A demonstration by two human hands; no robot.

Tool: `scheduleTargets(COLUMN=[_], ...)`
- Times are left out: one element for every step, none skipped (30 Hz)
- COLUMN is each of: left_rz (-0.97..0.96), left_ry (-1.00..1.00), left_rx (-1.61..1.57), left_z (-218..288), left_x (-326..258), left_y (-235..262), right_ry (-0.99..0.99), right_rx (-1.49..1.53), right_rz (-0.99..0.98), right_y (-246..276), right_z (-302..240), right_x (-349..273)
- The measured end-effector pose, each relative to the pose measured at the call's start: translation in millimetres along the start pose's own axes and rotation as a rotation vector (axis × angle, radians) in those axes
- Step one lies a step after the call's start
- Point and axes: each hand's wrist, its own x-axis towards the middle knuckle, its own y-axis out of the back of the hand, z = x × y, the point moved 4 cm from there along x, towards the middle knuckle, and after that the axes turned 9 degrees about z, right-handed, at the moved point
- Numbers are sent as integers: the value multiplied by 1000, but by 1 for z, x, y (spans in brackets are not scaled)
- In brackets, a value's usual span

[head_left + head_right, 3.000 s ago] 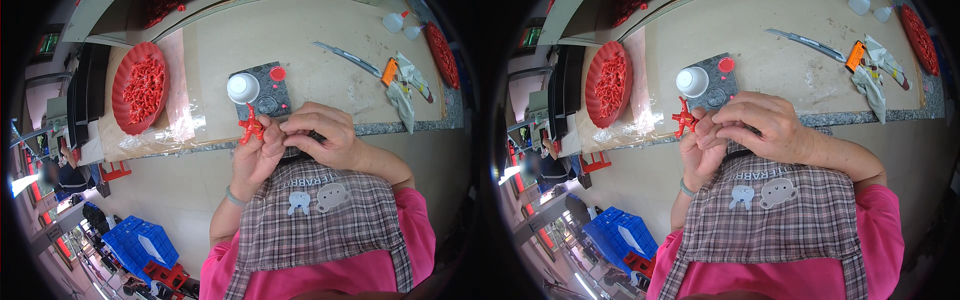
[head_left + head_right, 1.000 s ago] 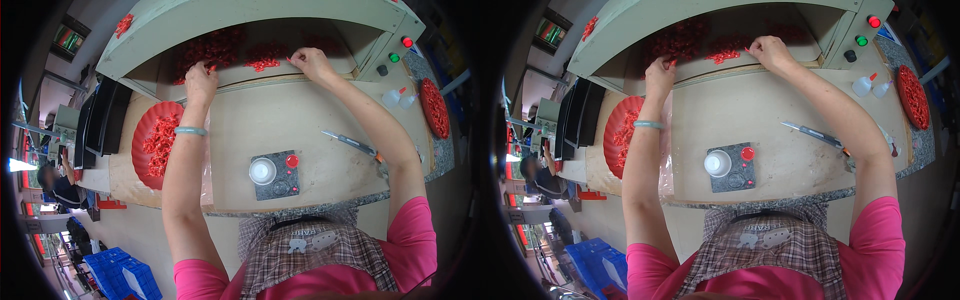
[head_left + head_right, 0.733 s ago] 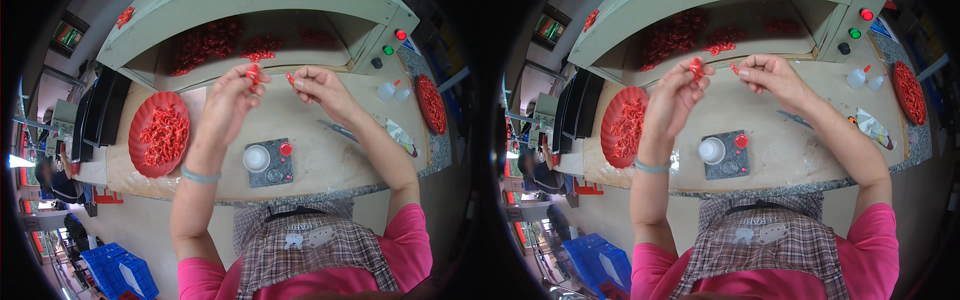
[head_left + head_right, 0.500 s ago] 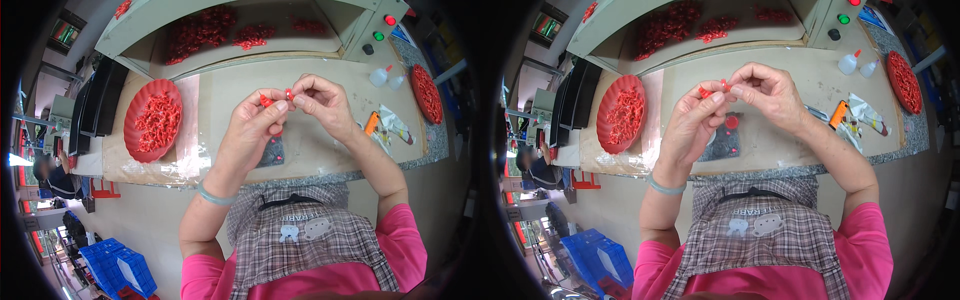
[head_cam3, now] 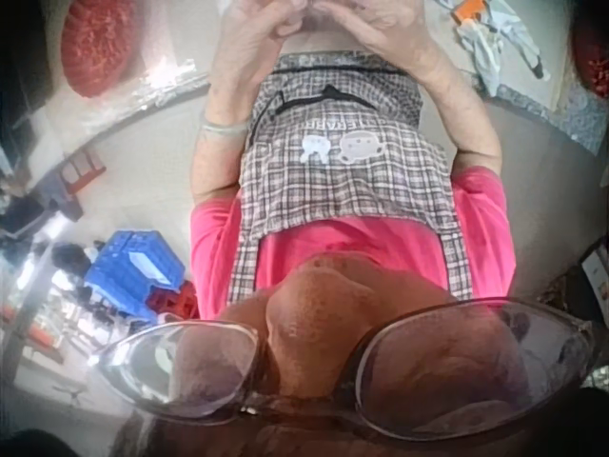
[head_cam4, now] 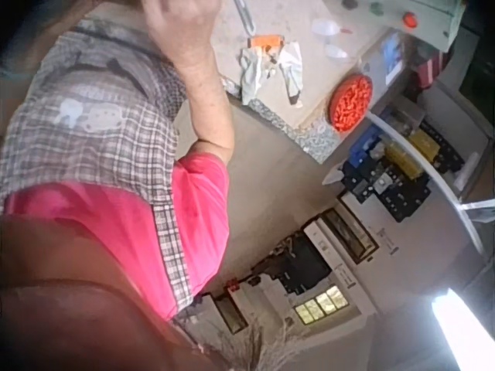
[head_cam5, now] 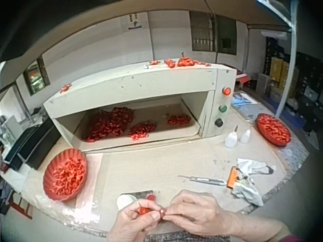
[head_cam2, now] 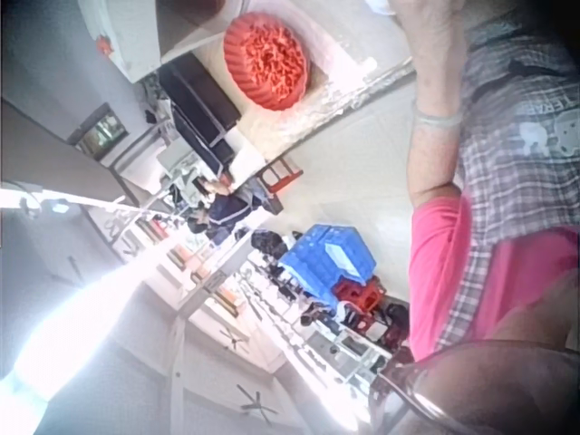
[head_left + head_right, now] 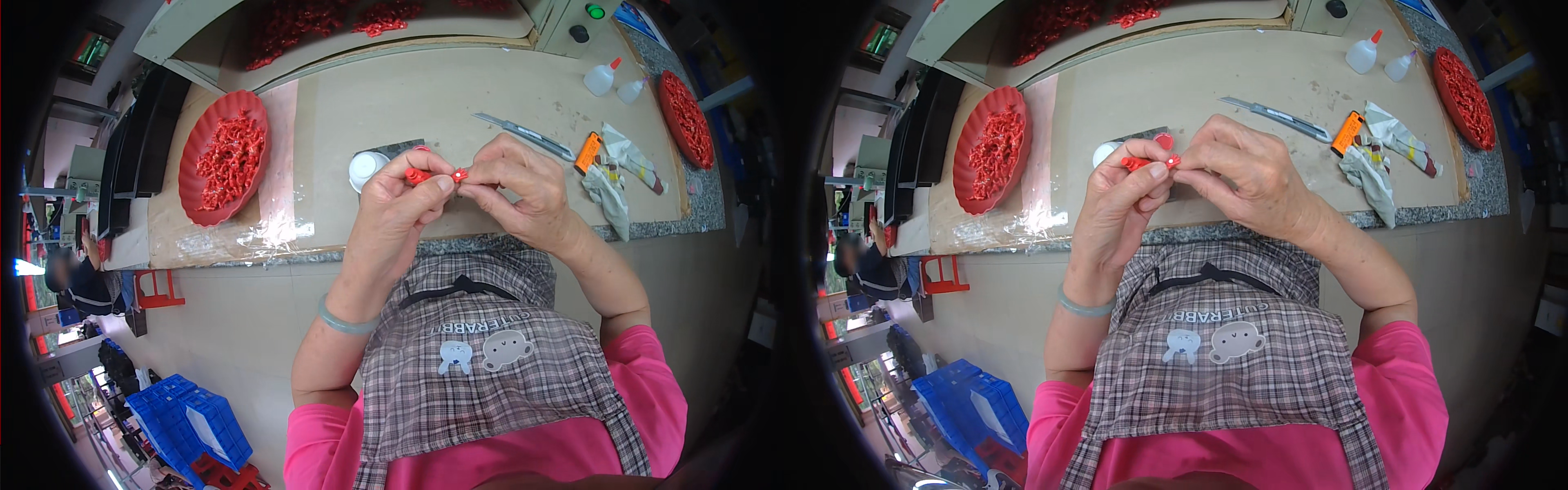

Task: The person assembles small red plastic parts by applying adhesive from a glue bottle and precisely positioning the parts by hand, using metal tweezers for fine adjustments.

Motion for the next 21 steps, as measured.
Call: scheduleTargets(left_rz=[2,5,-11,-26,-24,-16,-7,-4,-7,-9,-8,-15,-22,-20,-23,-27,-25,-9,8,8,6], left_ry=[10,14,33,51,54,58,62,64,78,91,93,92,92,93,102,111,112,123,134,136,144], left_rx=[9,6,2,-2,-5,2,8,5,6,7,5,3,1,-1,-10,-19,-20,-19,-18,-20,-10], left_z=[-2,-3,-6,-8,-8,-8,-8,-9,-9,-10,-11,-11,-12,-12,-13,-14,-14,-14,-14,-15,-15], left_x=[-2,-3,-4,-5,-6,-7,-8,-9,-9,-9,-10,-10,-10,-10,-9,-9,-9,-9,-9,-9,-8], left_y=[2,3,5,6,6,6,7,7,7,7,8,8,8,9,10,10,11,11,12,13,15], right_ry=[-5,-21,-36,-39,-92,-145,-148,-140,-131,-134,-78,-21,-23,-45,-67,-69,8,85,83,93,103], right_rx=[0,14,28,28,33,39,39,54,69,69,63,57,58,53,48,49,49,48,48,41,34], right_rz=[-3,-29,-55,-58,-48,-38,-41,-41,-40,-43,-47,-50,-53,-42,-31,-33,-23,-13,-15,-53,-92], right_y=[1,2,2,2,3,4,3,2,2,1,0,-2,-3,-3,-3,-4,-5,-4,-4,-4,-5], right_z=[-1,-1,-2,-3,-2,-1,-1,0,0,1,0,-1,-2,-2,-1,-1,-3,-5,-3,-1,1], right_x=[-2,-5,-7,-8,-9,-10,-10,-11,-11,-11,-11,-10,-11,-11,-12,-10,-8,-6,-6,-8,-9])
